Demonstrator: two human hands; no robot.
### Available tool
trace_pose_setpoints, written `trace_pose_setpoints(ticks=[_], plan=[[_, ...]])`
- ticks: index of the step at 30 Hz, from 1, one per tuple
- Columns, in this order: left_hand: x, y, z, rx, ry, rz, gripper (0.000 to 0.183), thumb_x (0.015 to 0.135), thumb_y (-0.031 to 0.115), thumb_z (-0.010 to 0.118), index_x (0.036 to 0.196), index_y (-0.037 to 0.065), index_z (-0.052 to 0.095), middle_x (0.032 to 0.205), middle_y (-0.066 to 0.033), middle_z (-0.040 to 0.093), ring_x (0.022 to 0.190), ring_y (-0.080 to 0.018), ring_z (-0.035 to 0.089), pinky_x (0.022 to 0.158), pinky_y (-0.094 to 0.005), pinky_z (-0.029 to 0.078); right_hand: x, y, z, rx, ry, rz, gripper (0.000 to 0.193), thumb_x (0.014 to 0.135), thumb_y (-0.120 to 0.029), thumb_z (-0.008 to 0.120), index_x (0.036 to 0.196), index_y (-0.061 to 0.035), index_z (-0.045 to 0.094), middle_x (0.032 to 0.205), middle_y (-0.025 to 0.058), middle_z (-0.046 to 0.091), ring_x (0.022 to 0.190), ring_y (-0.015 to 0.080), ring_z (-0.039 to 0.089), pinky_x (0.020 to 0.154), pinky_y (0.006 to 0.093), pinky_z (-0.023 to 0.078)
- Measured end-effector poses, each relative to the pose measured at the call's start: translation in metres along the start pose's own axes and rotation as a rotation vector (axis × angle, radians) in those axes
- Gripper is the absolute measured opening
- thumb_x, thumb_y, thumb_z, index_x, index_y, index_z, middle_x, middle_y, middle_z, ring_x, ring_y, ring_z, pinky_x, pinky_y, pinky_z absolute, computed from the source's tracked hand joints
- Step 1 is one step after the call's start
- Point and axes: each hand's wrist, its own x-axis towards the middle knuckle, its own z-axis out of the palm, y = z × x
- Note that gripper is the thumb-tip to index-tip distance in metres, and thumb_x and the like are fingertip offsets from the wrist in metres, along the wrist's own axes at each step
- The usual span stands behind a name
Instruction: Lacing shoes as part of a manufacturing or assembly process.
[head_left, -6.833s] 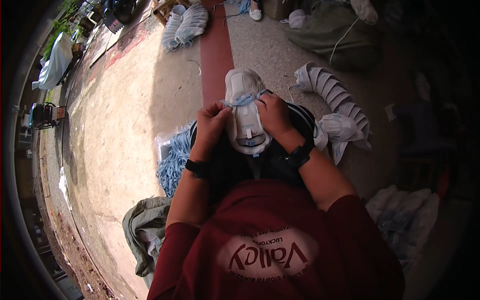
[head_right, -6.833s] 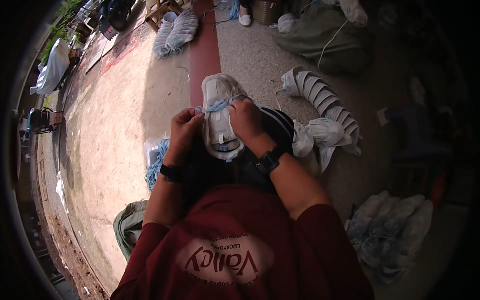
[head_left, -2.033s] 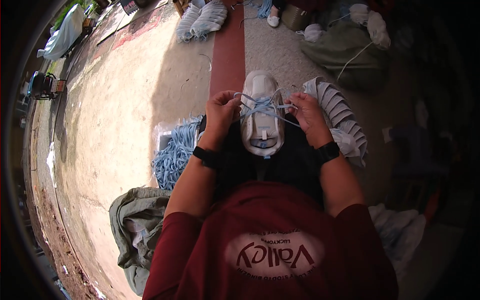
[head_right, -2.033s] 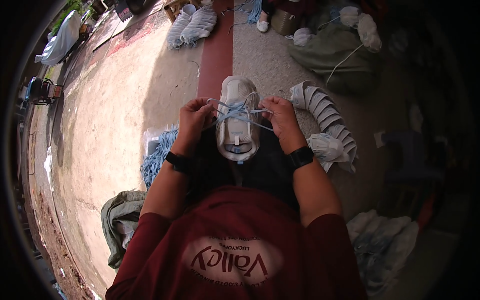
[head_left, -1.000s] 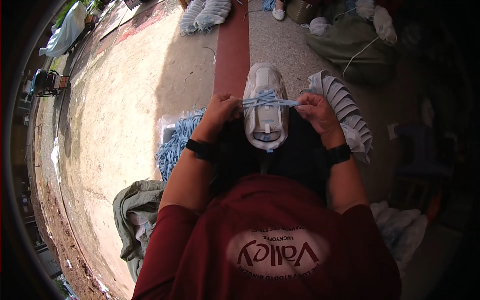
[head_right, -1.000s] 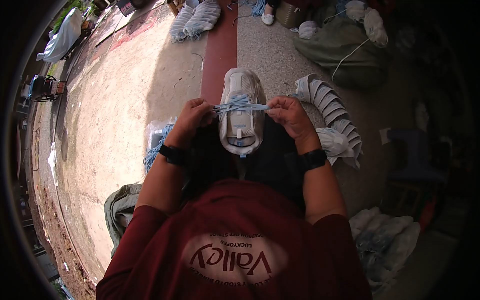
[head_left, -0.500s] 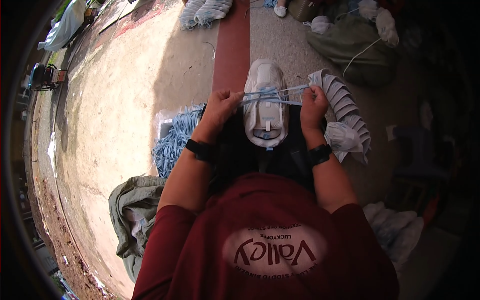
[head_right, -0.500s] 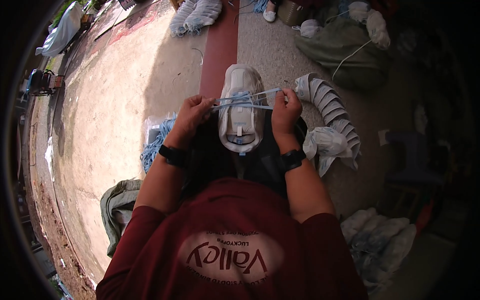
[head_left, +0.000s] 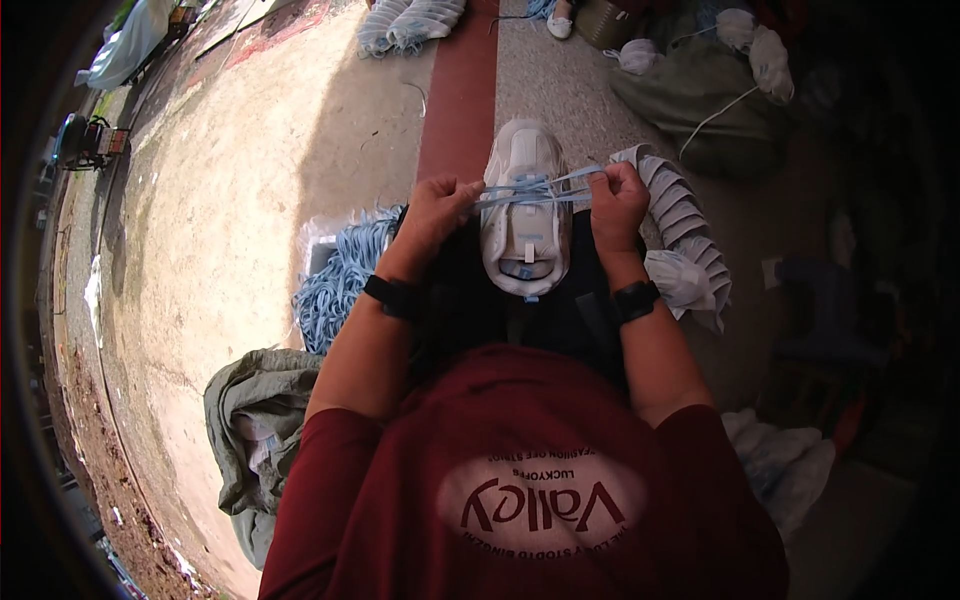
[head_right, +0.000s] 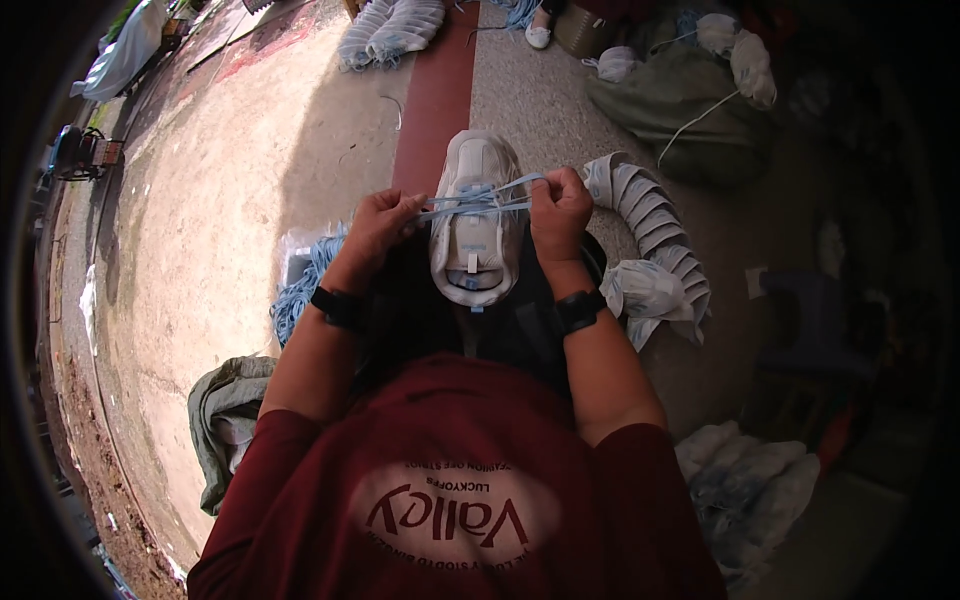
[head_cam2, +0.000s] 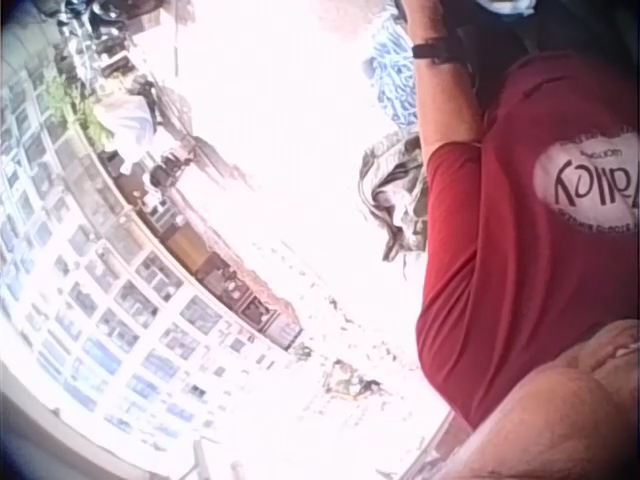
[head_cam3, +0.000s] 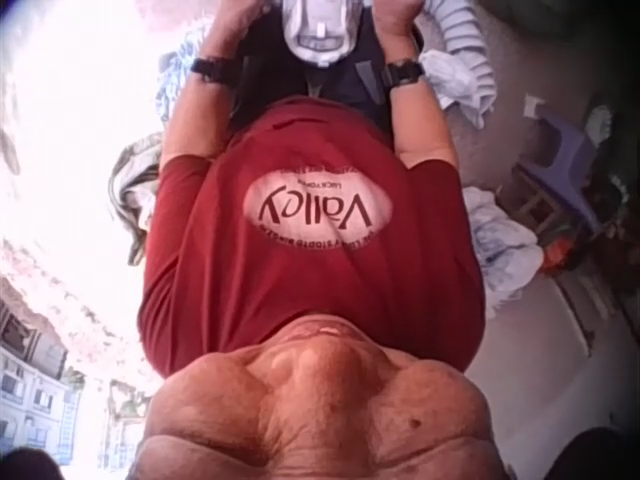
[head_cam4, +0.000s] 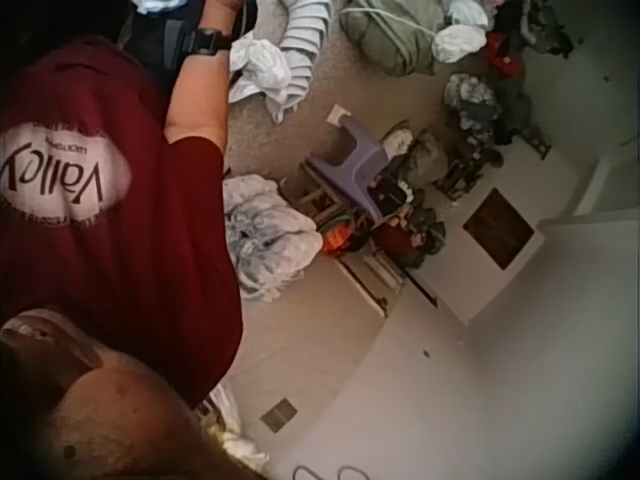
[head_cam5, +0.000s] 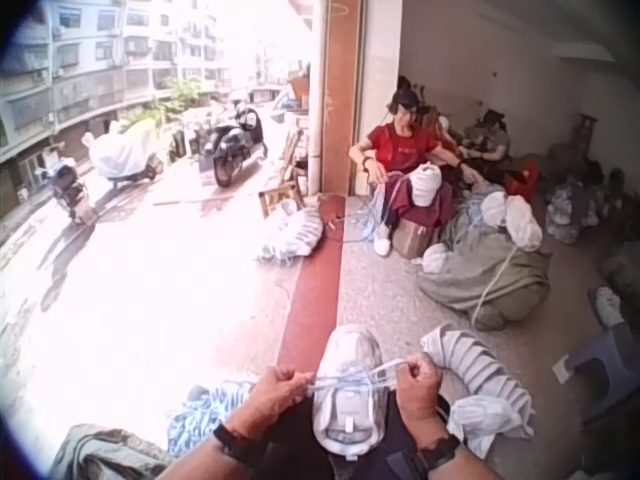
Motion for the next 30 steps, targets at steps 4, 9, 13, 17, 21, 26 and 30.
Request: trace_pose_setpoints(ticks=[4, 9, 13, 17, 21, 26, 30], plan=[[0.002, -0.004, -0.001, 0.036, 0.02, -0.015, 0.024, 0.086, 0.027, 0.06, 0.079, 0.004, 0.063, 0.058, 0.0042, 0.05, 0.05, -0.0022, 0.041, 0.046, -0.016, 0.029, 0.002, 0.01, 0.0, -0.346, 0.065, -0.082, 0.018, 0.075, -0.008, 0.059, 0.065, -0.0031, 0.045, 0.053, 0.0093, 0.047, 0.046, 0.0175, 0.046, 0.048, 0.0306, 0.039], [-0.002, 0.005, 0.001, -0.05, 0.027, 0.011, 0.019, 0.085, 0.023, 0.061, 0.083, 0.004, 0.06, 0.066, 0.0032, 0.054, 0.053, -0.002, 0.043, 0.047, -0.0151, 0.031, -0.001, 0.009, -0.021, -0.277, -0.078, -0.102, 0.017, 0.076, -0.012, 0.059, 0.066, -0.0034, 0.049, 0.052, 0.0108, 0.047, 0.045, 0.0206, 0.048, 0.047, 0.0328, 0.039], [-0.002, -0.006, -0.02, -0.052, 0.134, 0.135, 0.008, 0.082, 0.011, 0.062, 0.081, 0.006, 0.056, 0.066, 0.0041, 0.053, 0.053, -0.0018, 0.043, 0.047, -0.0148, 0.032, -0.005, 0.0, -0.065, -0.509, -0.362, -0.23, 0.022, 0.079, -0.015, 0.061, 0.063, -0.0028, 0.051, 0.049, 0.0116, 0.045, 0.044, 0.0205, 0.048, 0.045, 0.034, 0.036], [-0.04, -0.023, -0.108, -0.312, 0.442, 0.072, 0.015, 0.078, 0.004, 0.064, 0.075, 0.009, 0.05, 0.058, 0.0058, 0.047, 0.043, -0.002, 0.038, 0.038, -0.0169, 0.027, -0.009, 0.04, -0.157, -0.508, -0.226, -0.062, 0.034, 0.081, -0.015, 0.062, 0.057, 0.0002, 0.042, 0.048, 0.0105, 0.033, 0.046, 0.0127, 0.032, 0.045, 0.0322, 0.03], [-0.056, -0.033, -0.115, -0.179, 0.507, 0.136, 0.013, 0.079, 0.003, 0.061, 0.075, 0.01, 0.05, 0.058, 0.0063, 0.047, 0.042, -0.0012, 0.035, 0.036, -0.0169, 0.025, -0.021, 0.056, -0.196, -0.547, -0.207, -0.037, 0.032, 0.081, -0.012, 0.06, 0.059, 0.002, 0.041, 0.05, 0.0067, 0.032, 0.052, 0.0087, 0.03, 0.047, 0.0307, 0.03], [-0.05, -0.042, -0.115, 0.154, 0.439, 0.229, 0.009, 0.08, 0.006, 0.062, 0.084, 0.003, 0.056, 0.066, 0.0017, 0.054, 0.059, -0.007, 0.05, 0.055, -0.0196, 0.04, -0.013, 0.056, -0.175, -0.416, -0.321, 0.15, 0.02, 0.08, -0.01, 0.06, 0.066, 0.0029, 0.054, 0.049, 0.0062, 0.041, 0.053, 0.0082, 0.044, 0.05, 0.026, 0.037], [-0.037, -0.026, -0.081, 0.72, 0.376, 0.403, 0.02, 0.076, 0.01, 0.064, 0.092, -0.001, 0.058, 0.087, -0.0146, 0.063, 0.081, -0.027, 0.062, 0.073, -0.034, 0.047, -0.012, 0.019, -0.133, -0.482, -0.573, 0.119, 0.015, 0.074, -0.006, 0.06, 0.087, 0.0007, 0.057, 0.073, 0.0125, 0.053, 0.073, 0.0224, 0.056, 0.067, 0.0313, 0.044]])
